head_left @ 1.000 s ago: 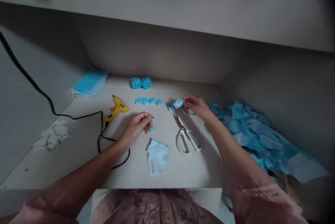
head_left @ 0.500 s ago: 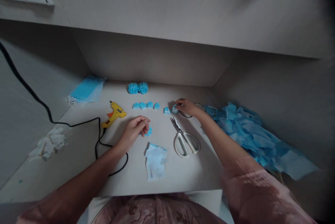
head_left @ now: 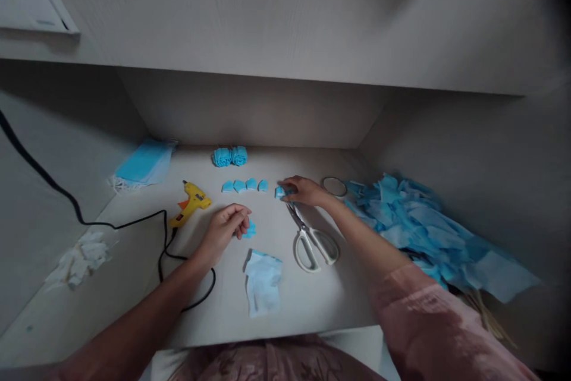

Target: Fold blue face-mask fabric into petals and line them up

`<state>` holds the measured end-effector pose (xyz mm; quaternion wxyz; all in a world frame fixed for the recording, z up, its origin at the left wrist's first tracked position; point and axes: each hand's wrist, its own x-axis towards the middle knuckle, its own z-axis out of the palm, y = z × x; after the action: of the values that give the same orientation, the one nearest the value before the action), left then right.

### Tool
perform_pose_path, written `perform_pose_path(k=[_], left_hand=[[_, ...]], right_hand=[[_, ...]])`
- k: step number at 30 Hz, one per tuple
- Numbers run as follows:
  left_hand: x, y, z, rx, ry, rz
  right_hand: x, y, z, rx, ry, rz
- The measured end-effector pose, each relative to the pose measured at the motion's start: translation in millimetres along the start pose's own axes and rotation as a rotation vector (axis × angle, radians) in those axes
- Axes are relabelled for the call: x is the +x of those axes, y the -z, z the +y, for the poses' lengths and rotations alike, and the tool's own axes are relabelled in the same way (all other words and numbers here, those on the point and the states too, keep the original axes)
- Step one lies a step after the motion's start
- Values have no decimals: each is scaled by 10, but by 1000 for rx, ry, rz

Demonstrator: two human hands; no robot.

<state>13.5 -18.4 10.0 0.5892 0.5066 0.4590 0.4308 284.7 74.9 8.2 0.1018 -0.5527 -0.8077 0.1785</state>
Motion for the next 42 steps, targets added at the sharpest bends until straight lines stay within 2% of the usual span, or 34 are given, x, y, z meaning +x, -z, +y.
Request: perform_pose_path(k=[8, 14, 18, 26, 30, 33, 36, 39, 41, 42], left_hand=[[-7, -7, 23, 2, -9, -15], [5, -3, 9, -16, -2, -15], [19, -1, -27, -20, -8, -24], [16, -7, -7, -35, -19, -14], [-16, 9, 110, -32, -68, 37], [-66, 64, 302, 7, -159, 70], [-195, 151, 579, 150, -280, 35], [-491, 255, 812, 480, -386, -68], [-787, 338, 838, 676, -373, -177], [-952, 386, 797, 754, -315, -279]], right_hand=[[167, -81, -197, -66, 6, 81], [248, 89, -136, -58, 0, 143], [279, 141, -121, -100, 24, 108], [539, 76, -298, -200, 60, -55], [566, 147, -280, -157, 21, -97], [488, 251, -265, -64, -9, -88], [389, 332, -268, 83, -38, -87], [321, 356, -266, 260, -69, -113], [290, 355, -248, 380, -81, -126], [276, 353, -233, 438, -84, -130]])
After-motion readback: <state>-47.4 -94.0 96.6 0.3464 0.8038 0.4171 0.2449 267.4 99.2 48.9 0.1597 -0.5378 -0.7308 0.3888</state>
